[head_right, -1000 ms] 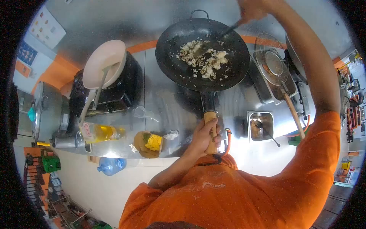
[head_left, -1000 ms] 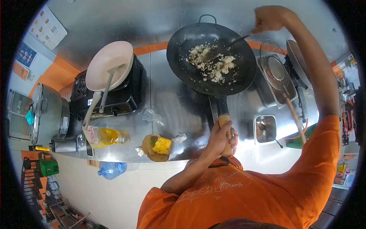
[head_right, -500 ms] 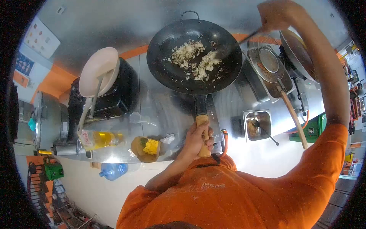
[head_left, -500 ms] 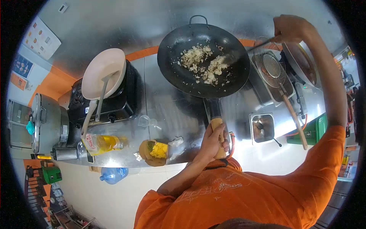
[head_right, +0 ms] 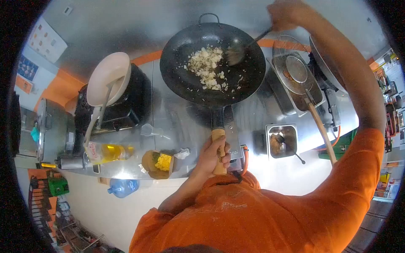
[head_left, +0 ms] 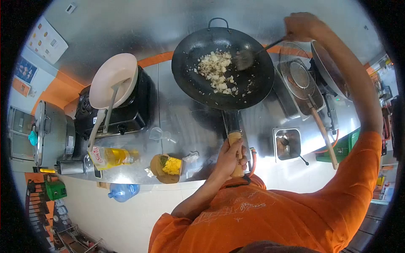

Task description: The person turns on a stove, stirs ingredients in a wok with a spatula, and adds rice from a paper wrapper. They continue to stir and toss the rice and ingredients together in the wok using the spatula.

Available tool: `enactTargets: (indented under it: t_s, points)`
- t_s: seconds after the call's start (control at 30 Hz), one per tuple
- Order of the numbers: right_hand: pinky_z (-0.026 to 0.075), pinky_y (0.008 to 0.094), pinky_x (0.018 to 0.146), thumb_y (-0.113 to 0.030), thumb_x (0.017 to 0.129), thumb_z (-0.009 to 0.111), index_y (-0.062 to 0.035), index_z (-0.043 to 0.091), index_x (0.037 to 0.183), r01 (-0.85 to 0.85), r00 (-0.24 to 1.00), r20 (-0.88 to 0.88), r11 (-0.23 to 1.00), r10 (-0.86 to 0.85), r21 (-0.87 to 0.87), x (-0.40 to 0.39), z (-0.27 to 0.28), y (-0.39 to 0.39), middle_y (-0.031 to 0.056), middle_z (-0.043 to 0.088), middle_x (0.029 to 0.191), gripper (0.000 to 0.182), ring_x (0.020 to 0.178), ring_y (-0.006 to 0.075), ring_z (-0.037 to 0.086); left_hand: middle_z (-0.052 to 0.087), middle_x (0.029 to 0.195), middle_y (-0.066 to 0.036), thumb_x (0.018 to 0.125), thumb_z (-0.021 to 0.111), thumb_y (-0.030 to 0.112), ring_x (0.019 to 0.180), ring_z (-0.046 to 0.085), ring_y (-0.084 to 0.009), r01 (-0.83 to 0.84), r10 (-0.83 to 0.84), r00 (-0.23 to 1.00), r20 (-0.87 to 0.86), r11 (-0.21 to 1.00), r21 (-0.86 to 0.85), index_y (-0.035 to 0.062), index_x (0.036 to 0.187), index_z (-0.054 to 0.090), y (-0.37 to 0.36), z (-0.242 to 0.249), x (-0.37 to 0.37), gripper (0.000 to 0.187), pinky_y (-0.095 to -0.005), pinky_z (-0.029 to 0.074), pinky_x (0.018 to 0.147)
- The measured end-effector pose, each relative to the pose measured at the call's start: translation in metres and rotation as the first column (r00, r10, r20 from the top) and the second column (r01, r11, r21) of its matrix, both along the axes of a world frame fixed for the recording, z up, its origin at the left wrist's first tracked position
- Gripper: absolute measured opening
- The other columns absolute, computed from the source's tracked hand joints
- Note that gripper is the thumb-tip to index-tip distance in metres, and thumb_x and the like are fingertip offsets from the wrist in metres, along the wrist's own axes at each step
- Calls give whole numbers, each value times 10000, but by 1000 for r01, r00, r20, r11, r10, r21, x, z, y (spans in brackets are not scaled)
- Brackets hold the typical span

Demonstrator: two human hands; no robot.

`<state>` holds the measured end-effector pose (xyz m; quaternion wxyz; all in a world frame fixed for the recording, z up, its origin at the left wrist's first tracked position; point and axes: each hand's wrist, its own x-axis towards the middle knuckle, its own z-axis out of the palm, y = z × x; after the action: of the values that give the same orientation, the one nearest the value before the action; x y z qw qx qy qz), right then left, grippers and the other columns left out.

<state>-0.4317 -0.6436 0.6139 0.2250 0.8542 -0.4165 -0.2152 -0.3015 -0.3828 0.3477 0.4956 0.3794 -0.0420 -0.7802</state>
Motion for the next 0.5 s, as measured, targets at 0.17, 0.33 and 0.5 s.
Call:
enactTargets:
  t_s: [0.17,0.33,0.5]
  points:
    - [542,428,677,-314,805,704,-73,732,769,-174,973,123,969,196,-175,-19,-25,-60,130,701,761,245,759,343,673,493,793,-40,954,575,268,501,479,-136,4,-4,1000,14,1000,-3,125,1061,437,-5,4,4,225,-305,415,424]
    - [547,439,710,-332,823,702,-119,753,823,-50,995,83,996,56,-73,-26,-28,-110,96,714,829,219,829,306,689,492,790,-39,965,563,260,501,476,-136,13,-13,999,38,1000,-7,124,1072,434,-7,3,6,217,-302,415,425]
    - [531,425,785,-282,845,691,-139,734,938,-303,906,287,950,311,-73,-30,-89,-202,96,710,921,176,884,299,670,495,789,-40,971,555,257,501,473,-135,16,-18,998,68,999,39,121,1100,441,-4,8,5,219,-304,411,424]
